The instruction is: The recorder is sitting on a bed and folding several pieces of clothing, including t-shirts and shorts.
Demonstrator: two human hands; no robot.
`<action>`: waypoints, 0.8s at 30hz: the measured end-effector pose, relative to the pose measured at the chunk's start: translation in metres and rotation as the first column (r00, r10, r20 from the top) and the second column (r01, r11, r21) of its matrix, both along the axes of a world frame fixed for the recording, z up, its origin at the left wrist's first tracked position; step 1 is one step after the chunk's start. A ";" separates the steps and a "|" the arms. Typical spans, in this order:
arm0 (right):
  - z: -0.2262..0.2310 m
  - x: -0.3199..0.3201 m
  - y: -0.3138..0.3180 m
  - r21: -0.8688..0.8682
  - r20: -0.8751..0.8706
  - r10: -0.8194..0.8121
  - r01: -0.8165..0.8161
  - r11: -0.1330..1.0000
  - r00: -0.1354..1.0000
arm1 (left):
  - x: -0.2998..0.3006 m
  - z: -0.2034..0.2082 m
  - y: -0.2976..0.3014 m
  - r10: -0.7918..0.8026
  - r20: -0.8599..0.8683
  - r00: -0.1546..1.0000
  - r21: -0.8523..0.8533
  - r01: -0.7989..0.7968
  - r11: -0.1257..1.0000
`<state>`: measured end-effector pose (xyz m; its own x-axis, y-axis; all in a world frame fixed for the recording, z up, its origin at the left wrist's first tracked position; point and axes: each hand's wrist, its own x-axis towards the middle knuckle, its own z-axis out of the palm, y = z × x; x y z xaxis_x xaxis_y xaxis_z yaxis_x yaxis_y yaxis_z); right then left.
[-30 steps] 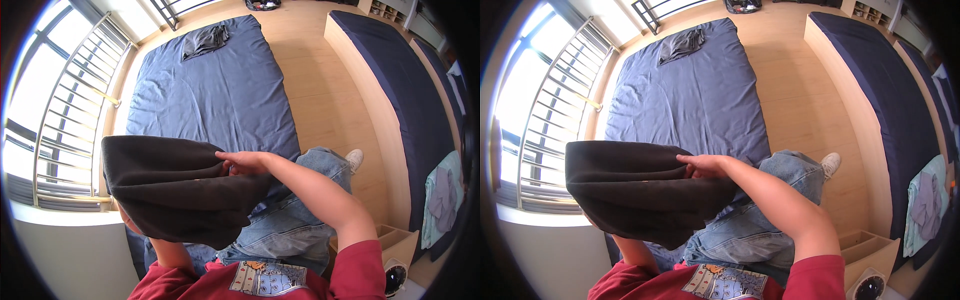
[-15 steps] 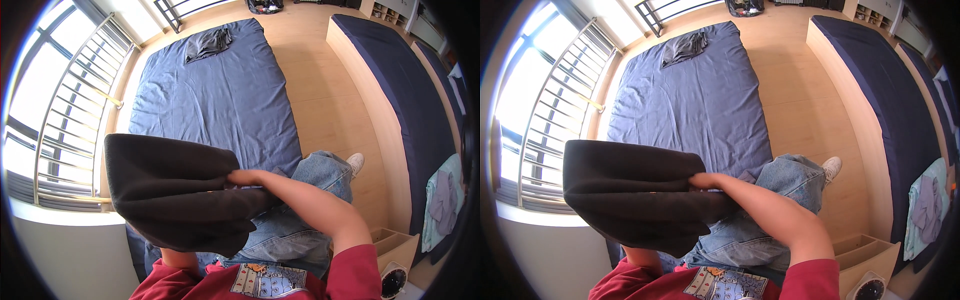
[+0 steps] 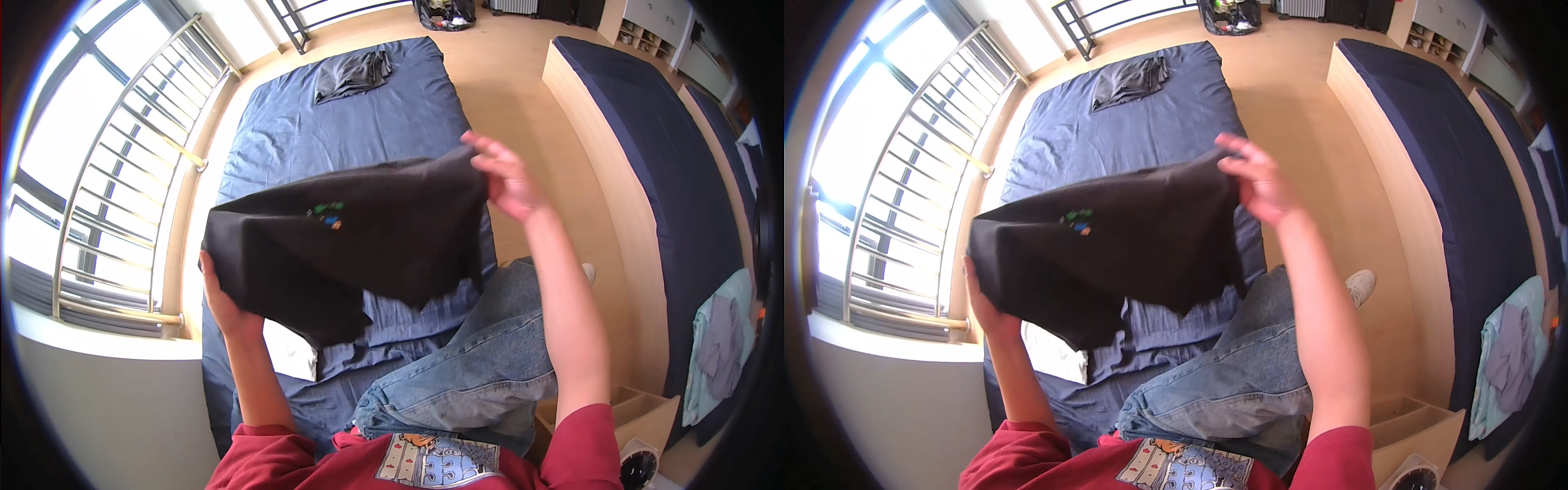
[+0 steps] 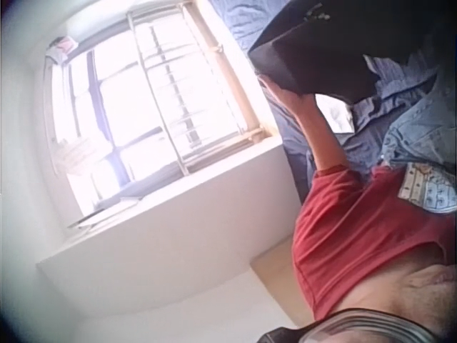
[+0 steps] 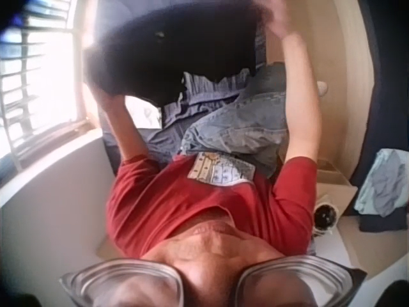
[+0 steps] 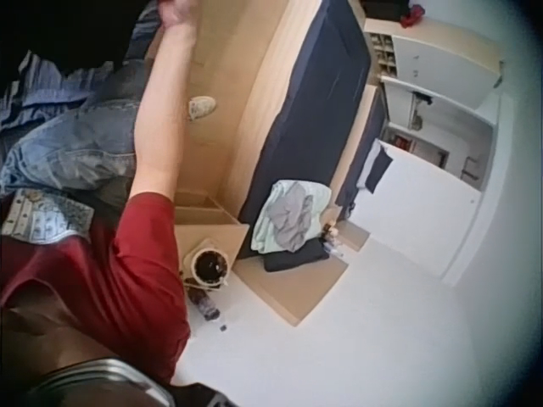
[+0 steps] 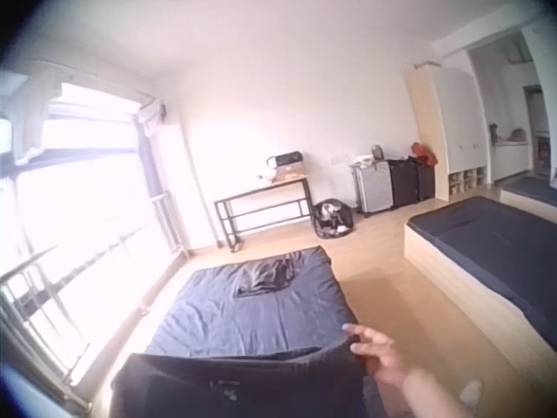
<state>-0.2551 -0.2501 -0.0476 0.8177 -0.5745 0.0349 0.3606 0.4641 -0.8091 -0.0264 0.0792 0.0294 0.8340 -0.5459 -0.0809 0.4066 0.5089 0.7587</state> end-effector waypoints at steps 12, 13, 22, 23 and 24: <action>0.010 -0.016 -0.001 -0.331 -0.036 -0.425 0.390 0.859 0.905 | 0.023 -0.062 0.006 0.055 0.601 0.798 0.669 -0.539 0.512; 0.018 -0.018 0.001 -0.348 -0.004 -0.506 0.473 0.809 0.863 | 0.014 -0.055 -0.008 0.197 0.710 0.676 0.470 -0.663 0.583; 0.030 -0.012 0.015 -0.763 0.043 -0.758 0.510 0.396 0.651 | 0.049 -0.064 -0.004 0.260 0.238 0.936 0.349 -0.332 0.876; 0.029 -0.009 0.014 -0.765 0.047 -0.753 0.509 0.396 0.656 | 0.054 -0.065 -0.003 0.268 0.238 0.934 0.345 -0.339 0.876; 0.027 -0.008 0.013 -0.811 -0.018 -0.754 0.431 0.395 0.657 | 0.061 -0.068 -0.003 0.223 0.162 0.961 0.368 -0.268 0.890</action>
